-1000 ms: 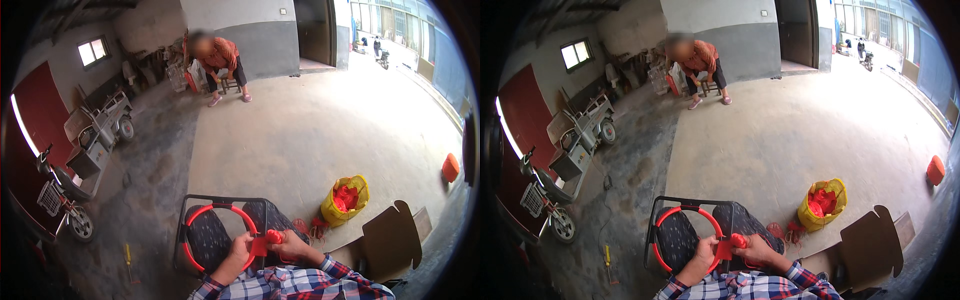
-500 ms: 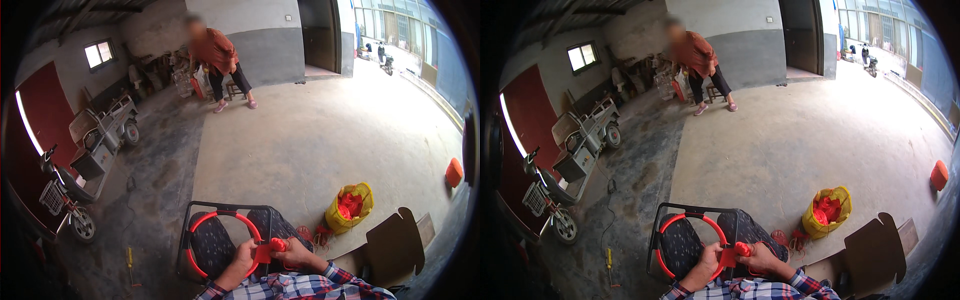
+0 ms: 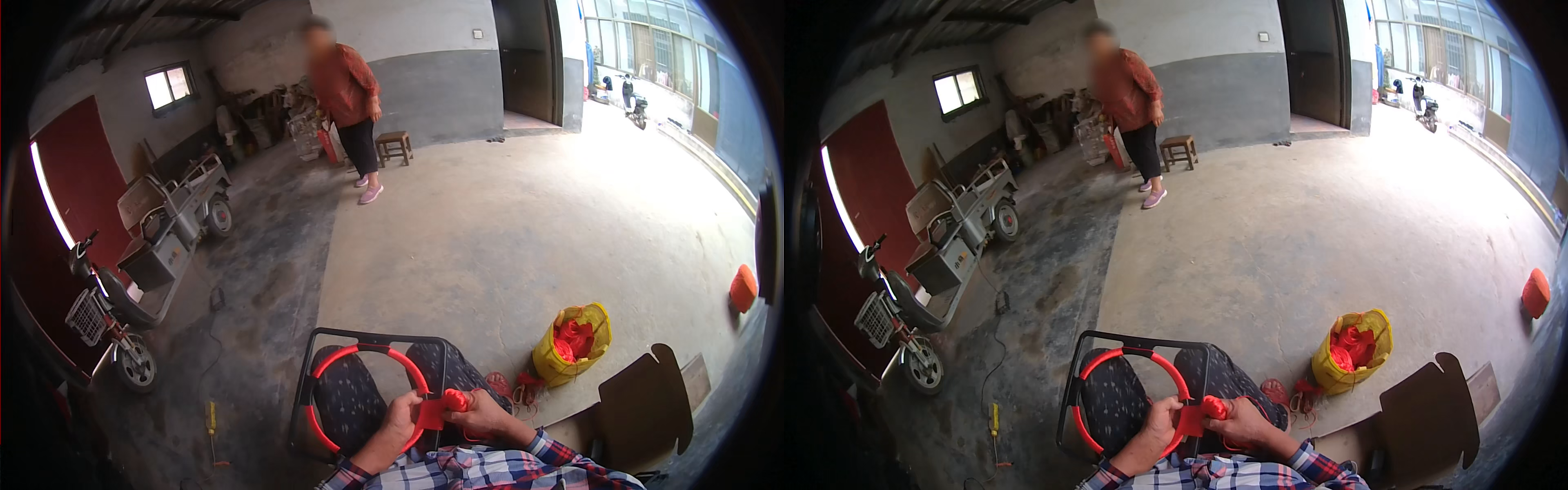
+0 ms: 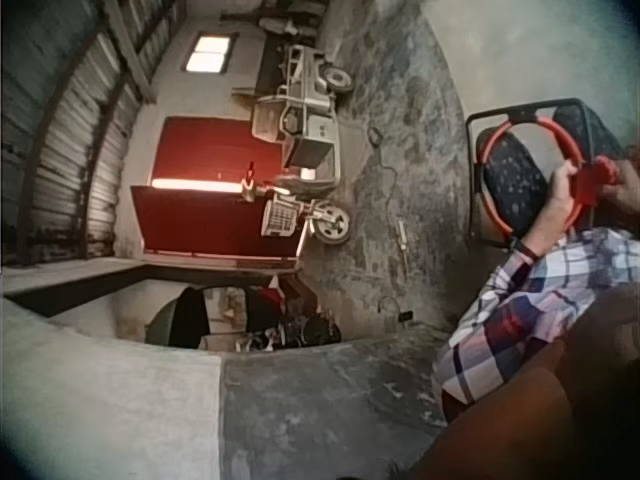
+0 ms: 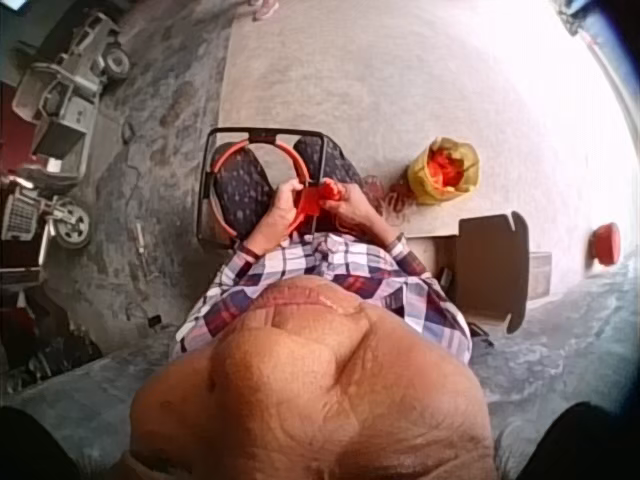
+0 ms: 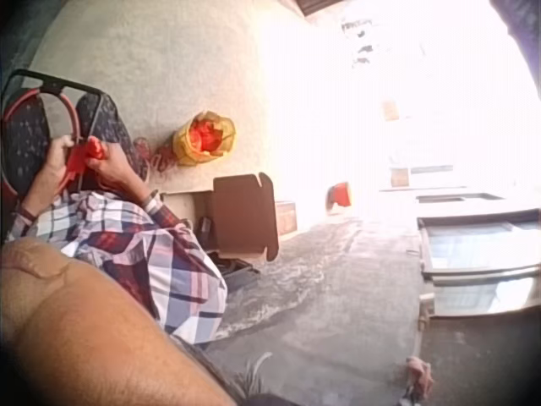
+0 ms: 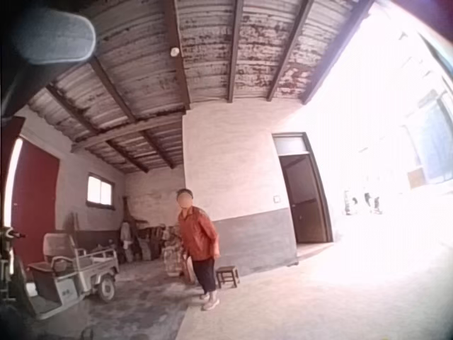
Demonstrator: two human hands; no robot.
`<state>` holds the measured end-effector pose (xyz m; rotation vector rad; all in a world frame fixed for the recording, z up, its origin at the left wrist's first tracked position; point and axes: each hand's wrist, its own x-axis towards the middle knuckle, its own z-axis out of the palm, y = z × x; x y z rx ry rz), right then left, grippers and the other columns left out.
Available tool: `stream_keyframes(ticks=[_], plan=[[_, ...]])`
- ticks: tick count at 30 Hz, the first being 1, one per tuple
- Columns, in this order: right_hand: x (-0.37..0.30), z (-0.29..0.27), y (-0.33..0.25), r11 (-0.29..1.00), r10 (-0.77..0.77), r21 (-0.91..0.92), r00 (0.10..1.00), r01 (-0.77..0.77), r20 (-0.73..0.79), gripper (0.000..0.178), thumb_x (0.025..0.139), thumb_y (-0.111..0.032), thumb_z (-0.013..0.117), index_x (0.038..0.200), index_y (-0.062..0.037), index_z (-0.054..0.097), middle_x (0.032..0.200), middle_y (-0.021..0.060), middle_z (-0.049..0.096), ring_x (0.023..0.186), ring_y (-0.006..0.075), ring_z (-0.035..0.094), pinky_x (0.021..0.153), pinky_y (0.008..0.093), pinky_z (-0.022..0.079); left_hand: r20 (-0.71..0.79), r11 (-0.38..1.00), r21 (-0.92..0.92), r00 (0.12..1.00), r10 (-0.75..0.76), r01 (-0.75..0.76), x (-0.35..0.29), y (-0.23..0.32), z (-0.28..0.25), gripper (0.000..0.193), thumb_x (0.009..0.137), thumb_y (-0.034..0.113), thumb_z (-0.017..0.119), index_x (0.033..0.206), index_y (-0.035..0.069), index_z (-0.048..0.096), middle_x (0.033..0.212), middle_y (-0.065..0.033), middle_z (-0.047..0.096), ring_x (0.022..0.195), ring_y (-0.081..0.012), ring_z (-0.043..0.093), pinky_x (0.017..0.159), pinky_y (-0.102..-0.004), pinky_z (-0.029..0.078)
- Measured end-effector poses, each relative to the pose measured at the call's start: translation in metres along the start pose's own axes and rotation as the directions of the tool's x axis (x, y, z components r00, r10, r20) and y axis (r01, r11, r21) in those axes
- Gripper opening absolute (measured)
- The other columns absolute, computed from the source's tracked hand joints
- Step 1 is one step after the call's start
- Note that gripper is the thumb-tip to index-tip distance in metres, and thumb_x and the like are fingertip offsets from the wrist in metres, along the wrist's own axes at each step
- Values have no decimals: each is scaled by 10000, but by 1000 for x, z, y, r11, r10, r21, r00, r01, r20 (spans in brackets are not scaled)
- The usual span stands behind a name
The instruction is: Wrapping a circular red and black frame with red plastic mesh thread.
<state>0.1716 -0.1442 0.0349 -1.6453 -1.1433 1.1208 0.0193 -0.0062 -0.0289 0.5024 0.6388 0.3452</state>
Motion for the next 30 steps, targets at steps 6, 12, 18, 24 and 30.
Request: stream_keyframes(ticks=[6,12,18,24,30], plan=[[1,1,4,999,-26,22,1000,26,-4,168,830,-152,718,934,-32,664,742,-15,637,685,56,532,671,260,473,-16,1000,-6,1000,-1,1,-2,1,5,294,783,124,464,1025,19,595,940,-139,660,890,-293,639,832,-441,511],[-1,1,0,999,-32,40,999,32,-8,158,832,-152,716,919,-31,661,736,-22,632,678,55,529,665,259,472,-14,1000,22,1000,-20,20,-6,4,10,308,771,123,464,1032,23,594,945,-135,654,883,-288,638,821,-445,515],[-1,0,3,998,-58,7,998,58,-17,162,824,-157,722,910,-34,661,728,-14,631,673,64,537,663,262,476,17,1000,26,1000,8,-8,-4,3,10,321,769,125,462,1044,22,590,962,-134,651,882,-280,638,822,-434,516],[1,1,4,999,-54,-4,998,54,-20,171,820,-157,721,927,-38,663,745,0,644,688,66,549,683,264,482,45,998,38,998,-49,47,-3,8,6,351,769,98,471,1101,35,568,1006,-122,647,929,-279,634,846,-419,515],[2,0,5,999,-46,-8,999,46,-8,186,819,-164,723,947,-41,666,772,11,653,720,65,559,715,262,485,-10,999,41,1000,2,-2,0,2,3,356,772,105,470,1104,33,574,1013,-121,648,949,-280,629,863,-419,507]])
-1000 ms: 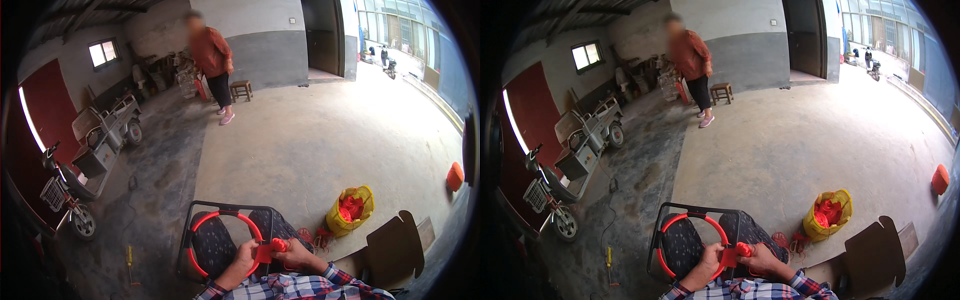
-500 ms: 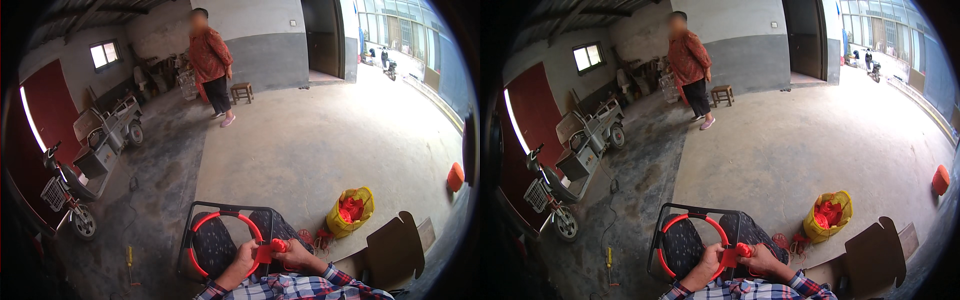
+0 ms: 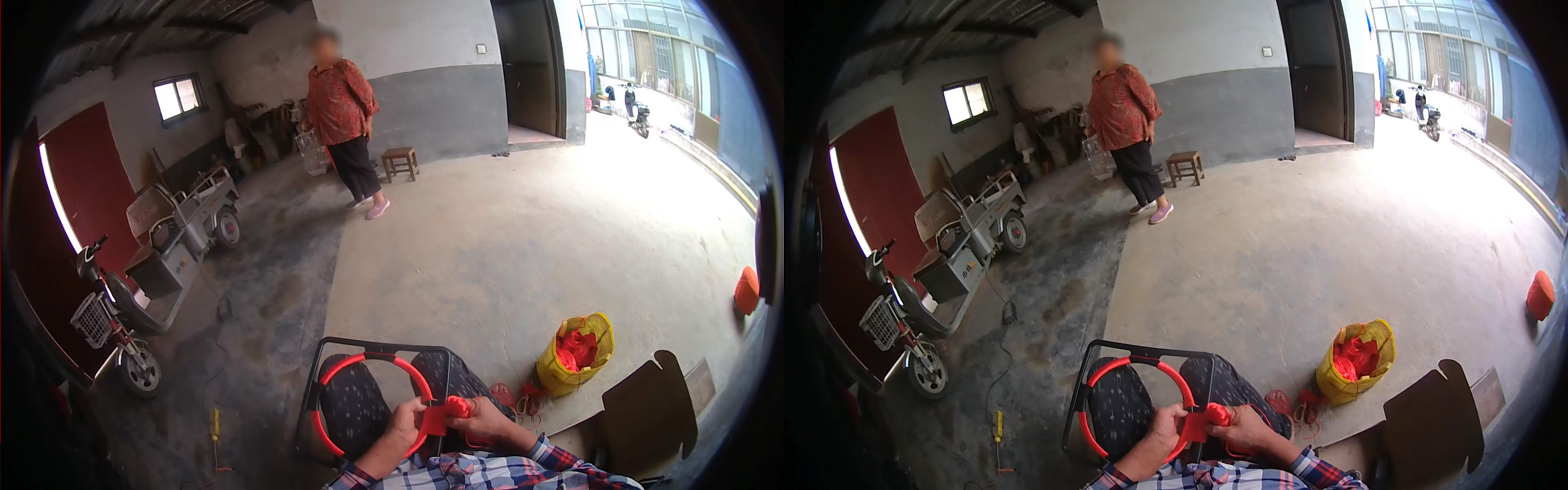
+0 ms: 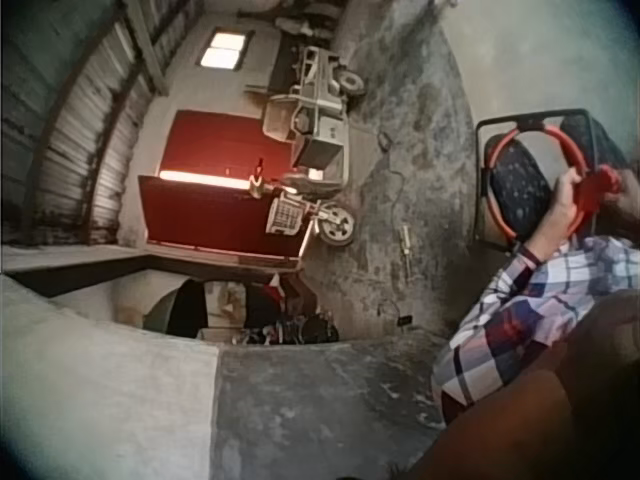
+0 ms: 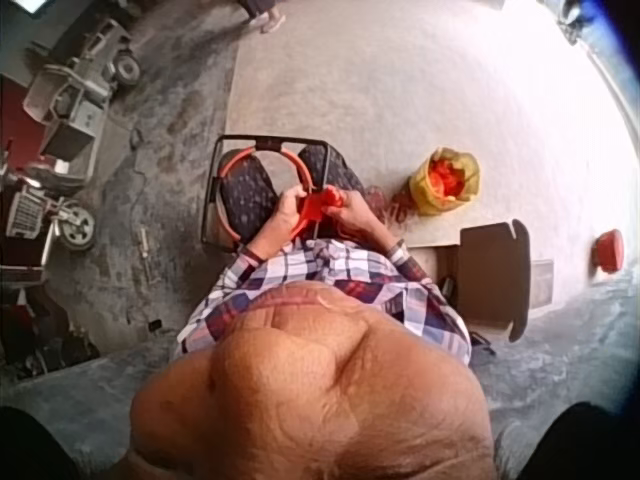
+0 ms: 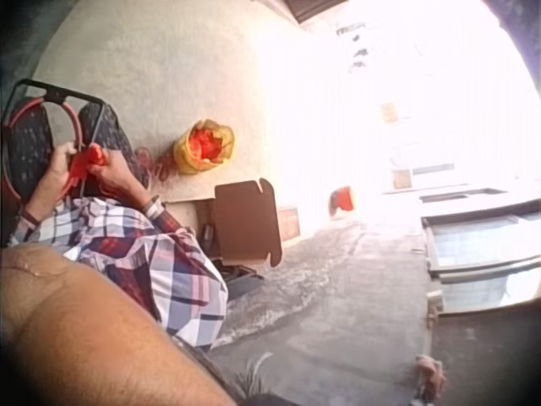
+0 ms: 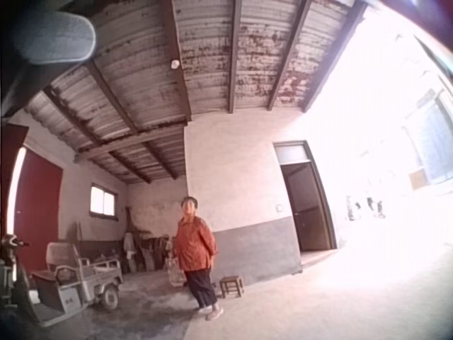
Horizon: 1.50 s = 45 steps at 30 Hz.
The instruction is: Wrapping a circular red and black frame with red plastic mesh thread.
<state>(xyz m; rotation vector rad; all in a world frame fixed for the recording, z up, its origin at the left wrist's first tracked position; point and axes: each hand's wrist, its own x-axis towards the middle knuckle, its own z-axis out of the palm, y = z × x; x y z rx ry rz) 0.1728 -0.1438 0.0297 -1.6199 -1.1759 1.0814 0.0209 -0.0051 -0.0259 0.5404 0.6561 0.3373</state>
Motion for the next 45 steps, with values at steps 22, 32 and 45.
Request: stream_keyframes(ticks=[22,32,45], plan=[[-1,1,-1,1000,13,11,1000,-13,0,173,828,-145,717,939,-27,659,766,-3,647,701,63,546,690,262,481,54,1000,6,998,-8,7,5,-2,-6,345,767,114,475,1092,50,570,992,-115,646,908,-276,641,830,-422,521],[-3,2,-1,1000,3,12,1000,-3,-14,210,817,-218,708,950,-61,668,735,46,666,655,99,579,681,284,489,36,999,6,999,-39,39,-3,3,2,322,772,122,482,1070,47,577,1017,-124,645,929,-294,635,836,-444,517],[0,5,5,997,-70,42,997,71,-33,212,804,-192,718,948,-46,661,704,39,643,634,96,549,664,285,483,26,1000,-6,1000,1,-1,-4,2,2,371,786,134,454,1118,21,574,1038,-134,647,958,-294,630,872,-455,498]])
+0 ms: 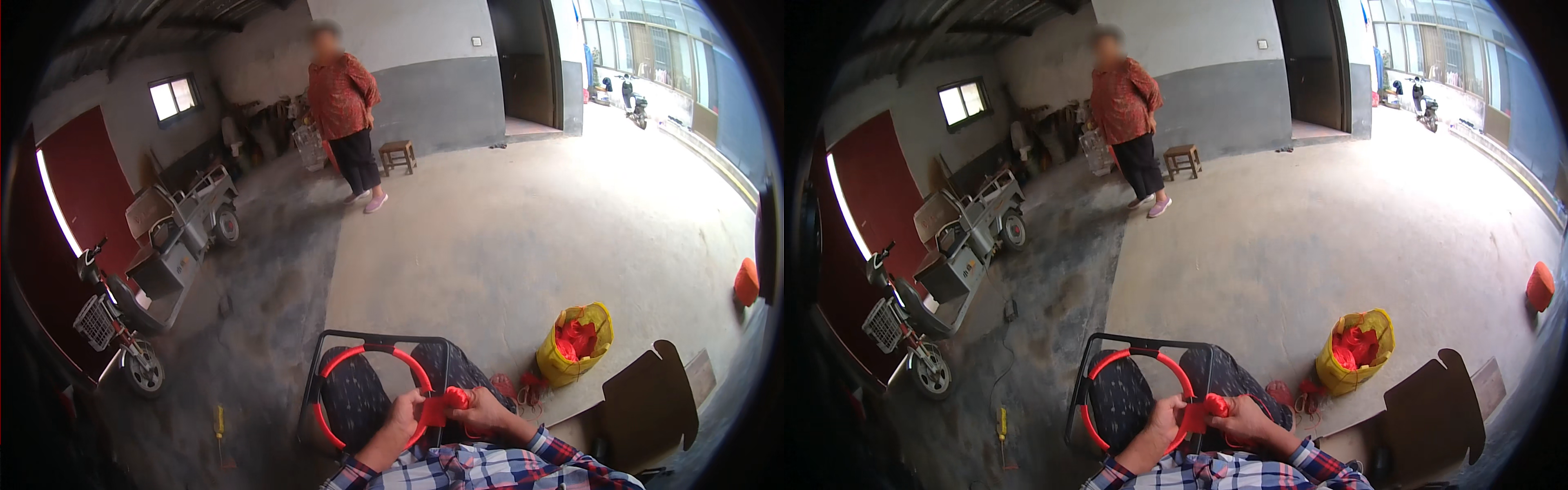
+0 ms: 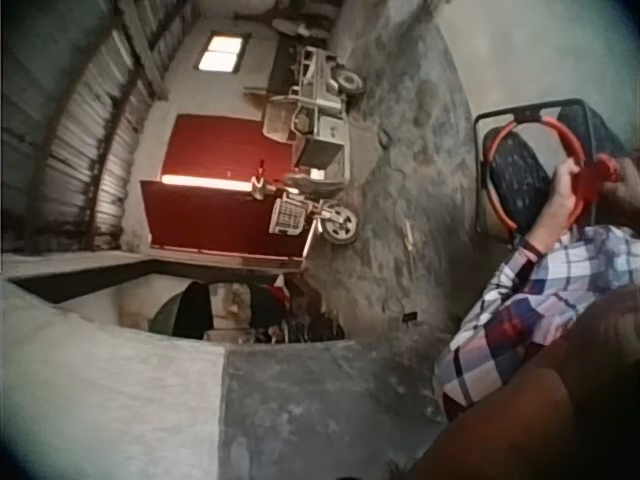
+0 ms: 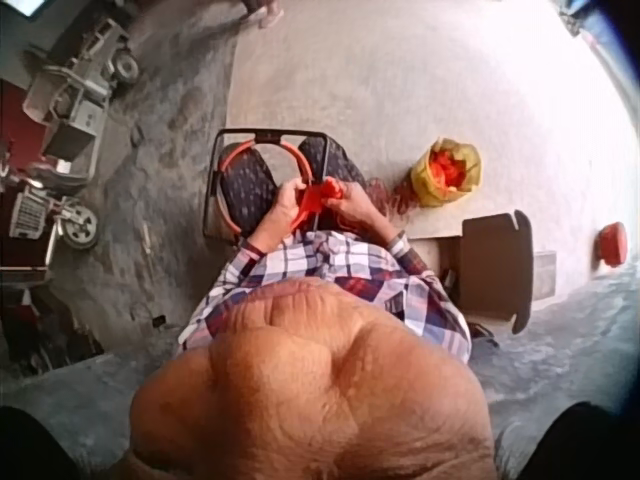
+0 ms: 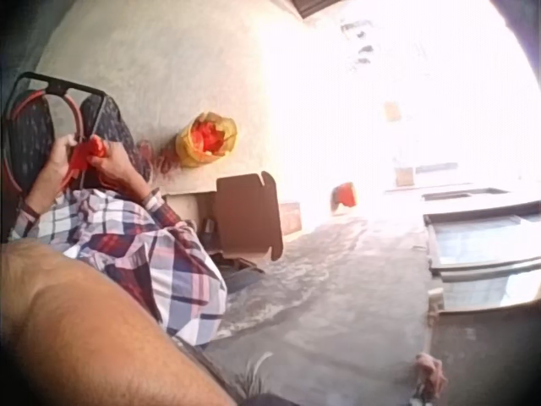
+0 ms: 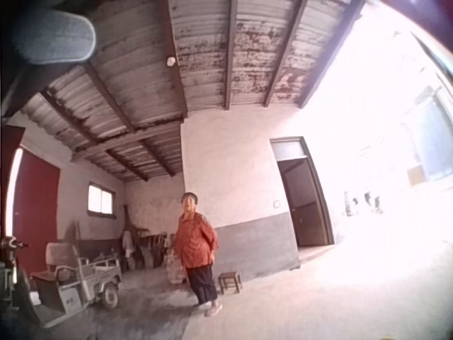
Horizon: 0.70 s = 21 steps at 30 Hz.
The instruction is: Wrapping a circular red and black frame with red plastic mesh thread.
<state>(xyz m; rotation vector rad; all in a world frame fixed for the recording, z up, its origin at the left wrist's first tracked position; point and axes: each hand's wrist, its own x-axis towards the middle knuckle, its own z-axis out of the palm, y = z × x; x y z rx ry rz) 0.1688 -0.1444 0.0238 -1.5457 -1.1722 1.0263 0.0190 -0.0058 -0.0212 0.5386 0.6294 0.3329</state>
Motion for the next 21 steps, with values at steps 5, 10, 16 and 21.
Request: stream_keyframes(ticks=[5,10,16,21], plan=[[0,-1,8,1000,20,-13,1000,-20,6,212,806,-205,713,950,-57,664,729,56,659,638,114,566,677,288,486,-7,1000,23,1000,-14,14,0,0,-2,355,783,133,464,1100,22,579,1017,-139,652,940,-293,636,854,-454,509],[-1,-3,1,999,24,-21,1000,-23,20,216,809,-214,708,957,-62,666,758,69,675,648,131,587,683,293,490,-13,999,22,1000,-23,23,-2,2,3,338,770,122,474,1073,24,587,1002,-138,655,924,-287,642,838,-447,519],[-2,-2,0,999,-3,-52,1000,4,14,224,809,-209,706,973,-63,663,753,68,671,654,128,594,685,290,491,-13,999,36,1000,-8,8,-2,1,3,322,763,123,482,1052,24,586,984,-136,653,908,-286,641,821,-448,523],[-3,-3,-1,999,-4,-34,1000,4,17,221,810,-202,705,969,-56,658,751,78,663,654,122,584,686,294,489,-17,1000,26,1000,-14,15,-2,0,3,342,792,144,459,1075,5,591,1022,-149,657,940,-295,633,878,-436,496]])
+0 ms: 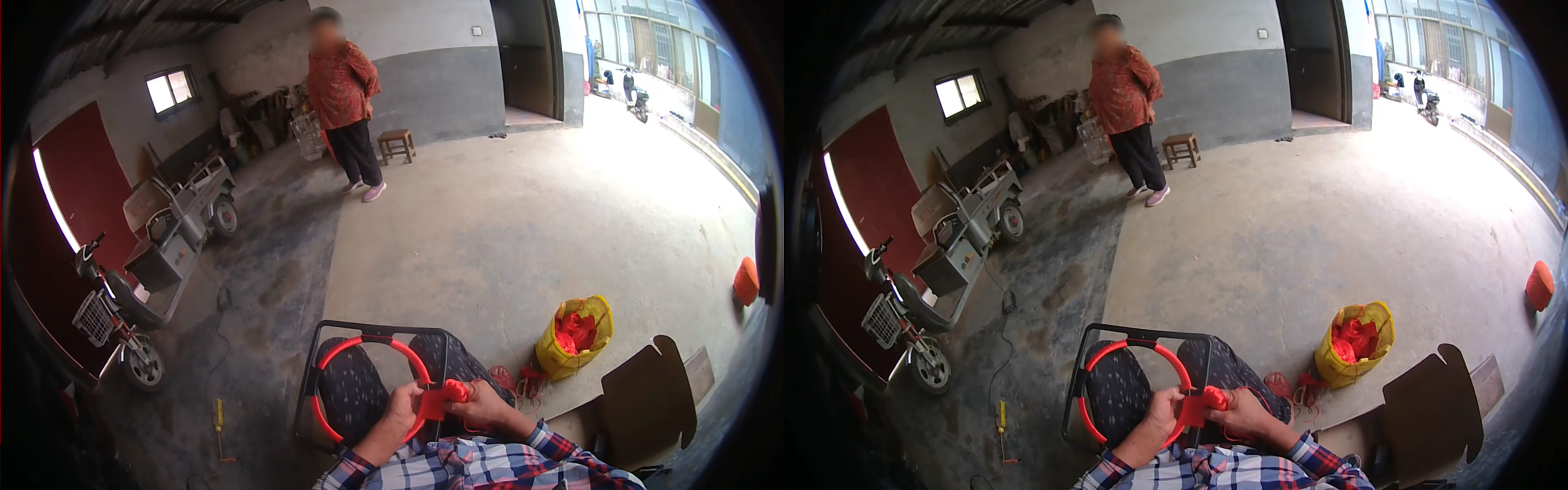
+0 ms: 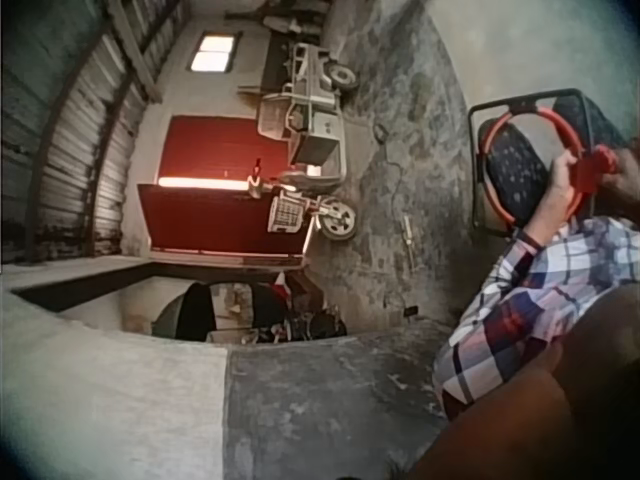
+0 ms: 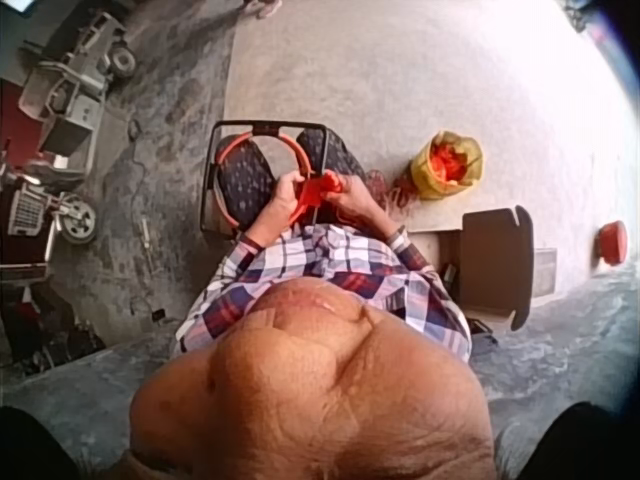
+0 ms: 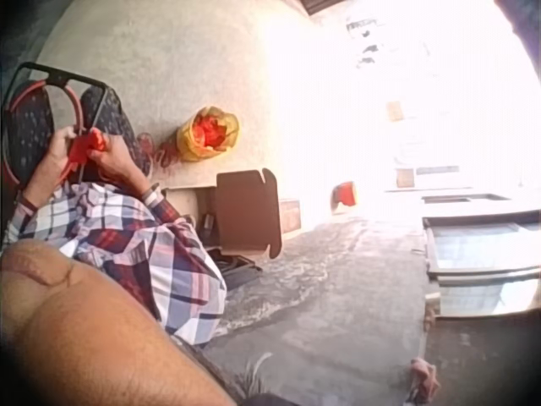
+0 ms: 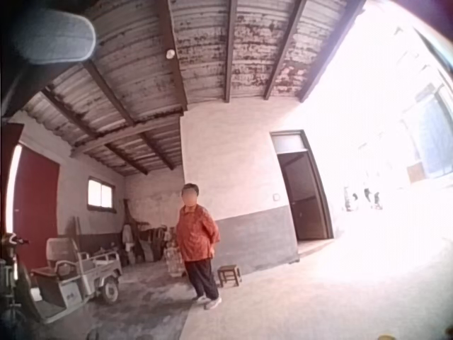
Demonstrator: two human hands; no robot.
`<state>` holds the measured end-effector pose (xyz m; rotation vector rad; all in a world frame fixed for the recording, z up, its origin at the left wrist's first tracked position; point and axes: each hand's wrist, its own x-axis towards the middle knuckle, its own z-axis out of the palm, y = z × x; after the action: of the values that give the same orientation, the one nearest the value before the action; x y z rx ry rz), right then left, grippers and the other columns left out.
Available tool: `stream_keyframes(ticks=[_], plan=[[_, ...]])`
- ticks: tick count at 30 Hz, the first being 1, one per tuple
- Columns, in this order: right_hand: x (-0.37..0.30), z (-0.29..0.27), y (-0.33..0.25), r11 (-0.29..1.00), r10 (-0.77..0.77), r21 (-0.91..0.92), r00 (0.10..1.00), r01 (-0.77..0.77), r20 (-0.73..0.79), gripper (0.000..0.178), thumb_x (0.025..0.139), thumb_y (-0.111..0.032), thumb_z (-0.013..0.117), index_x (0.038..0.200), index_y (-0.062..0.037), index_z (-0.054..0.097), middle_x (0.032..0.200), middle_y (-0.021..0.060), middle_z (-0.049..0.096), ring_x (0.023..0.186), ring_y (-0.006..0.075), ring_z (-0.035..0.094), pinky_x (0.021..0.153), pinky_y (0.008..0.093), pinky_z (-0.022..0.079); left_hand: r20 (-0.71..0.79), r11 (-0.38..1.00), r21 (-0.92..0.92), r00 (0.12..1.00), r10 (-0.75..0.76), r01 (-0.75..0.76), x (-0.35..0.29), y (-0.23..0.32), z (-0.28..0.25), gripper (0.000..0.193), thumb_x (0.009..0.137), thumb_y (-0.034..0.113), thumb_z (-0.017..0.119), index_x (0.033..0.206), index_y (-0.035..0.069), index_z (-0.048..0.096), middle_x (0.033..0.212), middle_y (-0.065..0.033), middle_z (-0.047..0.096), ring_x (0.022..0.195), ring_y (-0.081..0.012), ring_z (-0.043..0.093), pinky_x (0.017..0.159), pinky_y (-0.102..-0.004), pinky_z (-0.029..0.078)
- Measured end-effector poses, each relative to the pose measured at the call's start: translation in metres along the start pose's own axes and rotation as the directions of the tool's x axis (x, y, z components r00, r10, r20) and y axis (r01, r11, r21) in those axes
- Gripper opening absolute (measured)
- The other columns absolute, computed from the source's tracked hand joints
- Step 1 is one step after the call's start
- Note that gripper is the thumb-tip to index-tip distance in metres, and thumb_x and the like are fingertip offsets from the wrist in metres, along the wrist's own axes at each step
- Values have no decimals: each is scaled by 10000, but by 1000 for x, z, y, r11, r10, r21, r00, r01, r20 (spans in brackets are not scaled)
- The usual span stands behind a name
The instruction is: Wrapping a circular red and black frame with red plastic mesh thread.
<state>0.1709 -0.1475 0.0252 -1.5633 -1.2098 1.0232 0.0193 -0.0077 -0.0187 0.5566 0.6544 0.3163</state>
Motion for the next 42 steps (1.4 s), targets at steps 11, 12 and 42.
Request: stream_keyframes(ticks=[11,12,42], plan=[[5,0,-15,999,25,34,999,-24,-32,259,821,-263,721,945,-42,667,745,72,661,653,116,567,677,299,488,-22,998,-44,998,55,-55,-1,4,0,346,753,118,471,1040,-23,603,1012,-168,657,955,-310,629,898,-432,485],[6,0,-15,1000,27,13,999,-27,-40,270,825,-278,724,944,-42,670,744,66,660,655,115,565,678,297,489,-16,998,-44,999,48,-48,0,3,-1,345,752,116,467,1033,-28,607,1013,-170,657,957,-309,628,905,-429,481],[-1,-2,-12,1000,-9,-11,999,9,-43,218,818,-251,729,904,-59,674,671,70,632,577,125,542,612,297,468,-39,996,-83,998,40,-43,3,-2,-11,258,738,80,480,959,34,604,935,-120,662,861,-266,630,824,-409,510]])
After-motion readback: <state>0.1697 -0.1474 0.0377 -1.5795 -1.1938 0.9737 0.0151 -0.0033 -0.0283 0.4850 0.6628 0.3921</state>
